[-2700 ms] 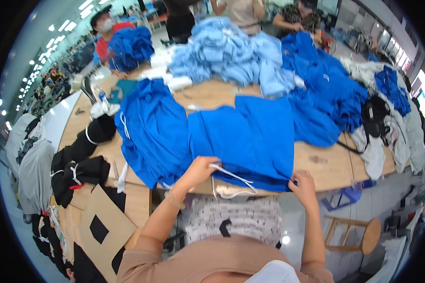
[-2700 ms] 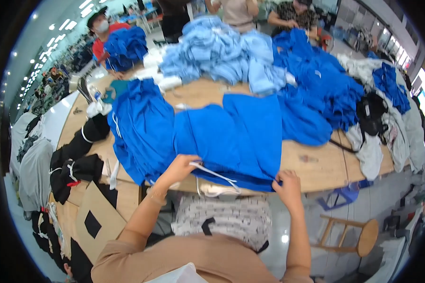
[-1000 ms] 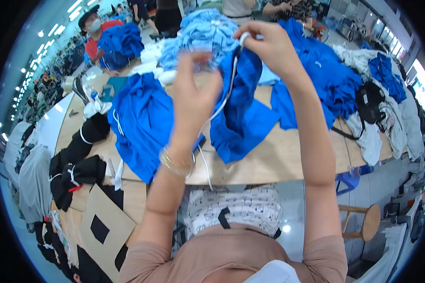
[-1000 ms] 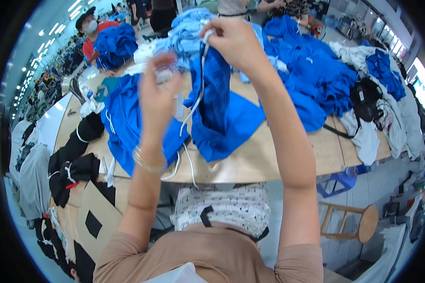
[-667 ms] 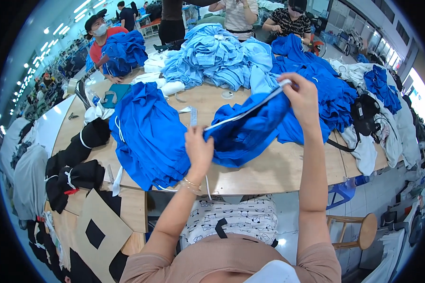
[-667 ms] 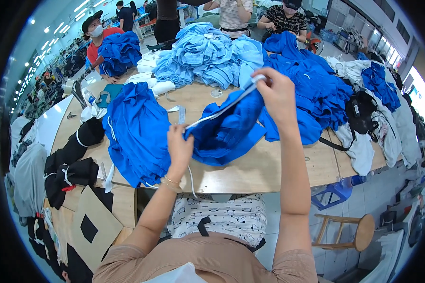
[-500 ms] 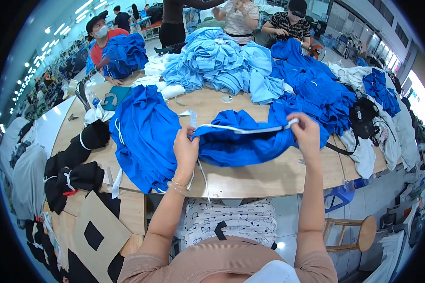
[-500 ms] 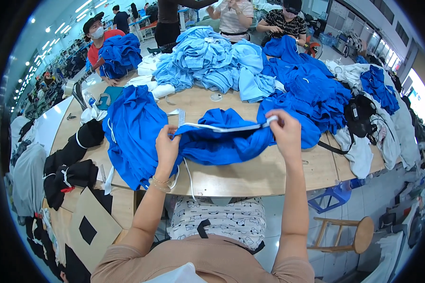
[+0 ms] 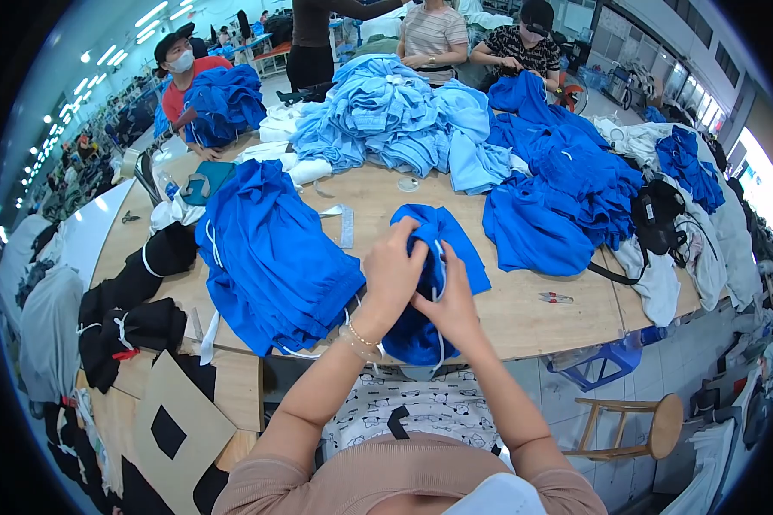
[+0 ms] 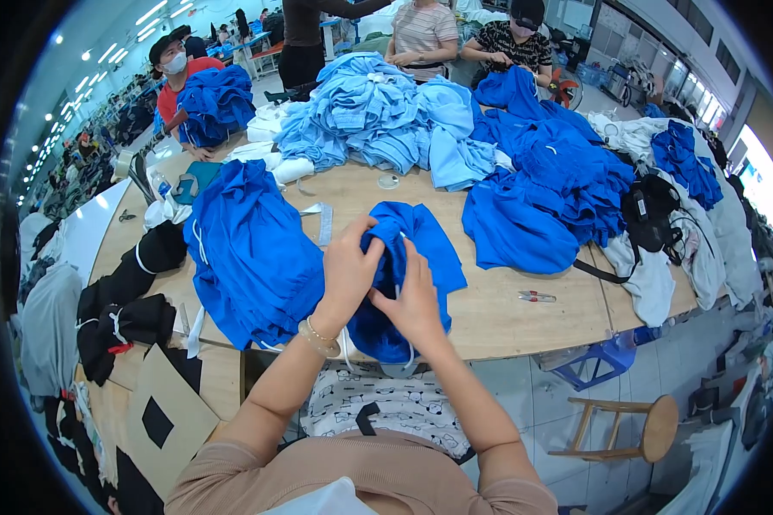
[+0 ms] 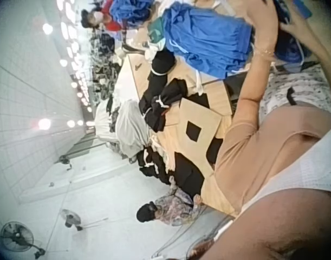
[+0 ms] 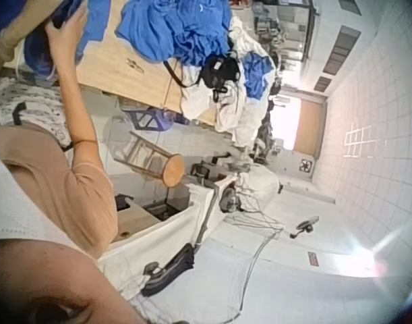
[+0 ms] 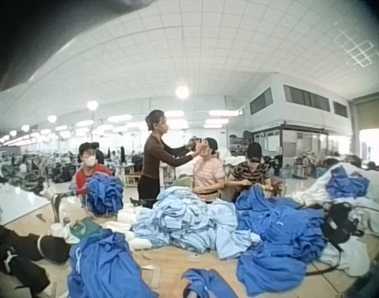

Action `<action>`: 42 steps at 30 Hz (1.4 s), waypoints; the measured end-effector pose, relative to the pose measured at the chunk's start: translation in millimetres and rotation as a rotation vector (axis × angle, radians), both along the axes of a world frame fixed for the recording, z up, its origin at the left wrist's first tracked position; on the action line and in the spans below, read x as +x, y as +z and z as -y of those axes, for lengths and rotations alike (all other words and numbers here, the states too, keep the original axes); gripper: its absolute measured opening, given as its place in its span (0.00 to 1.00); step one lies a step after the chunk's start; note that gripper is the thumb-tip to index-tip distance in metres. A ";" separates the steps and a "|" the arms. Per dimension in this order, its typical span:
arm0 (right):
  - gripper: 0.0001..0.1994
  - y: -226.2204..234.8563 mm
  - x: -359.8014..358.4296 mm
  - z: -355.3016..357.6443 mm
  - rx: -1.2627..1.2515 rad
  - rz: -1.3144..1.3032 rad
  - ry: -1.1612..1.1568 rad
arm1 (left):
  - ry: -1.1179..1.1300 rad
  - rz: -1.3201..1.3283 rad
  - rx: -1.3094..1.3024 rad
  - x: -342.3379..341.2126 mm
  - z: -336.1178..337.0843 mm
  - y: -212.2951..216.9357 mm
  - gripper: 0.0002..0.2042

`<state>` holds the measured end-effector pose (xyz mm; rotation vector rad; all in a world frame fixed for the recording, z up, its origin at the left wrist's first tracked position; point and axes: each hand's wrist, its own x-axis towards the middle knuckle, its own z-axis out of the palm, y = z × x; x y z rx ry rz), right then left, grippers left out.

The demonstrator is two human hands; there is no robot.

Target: Inspect a pair of blue shorts and use thread snips to trim loose threads from the waistband and seams.

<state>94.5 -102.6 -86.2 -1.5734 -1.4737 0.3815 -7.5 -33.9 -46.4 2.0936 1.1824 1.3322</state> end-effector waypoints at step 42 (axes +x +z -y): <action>0.09 26.1 76.4 -22.0 -0.480 -0.738 0.550 | 0.033 -0.027 0.191 -48.5 -13.5 -22.4 0.06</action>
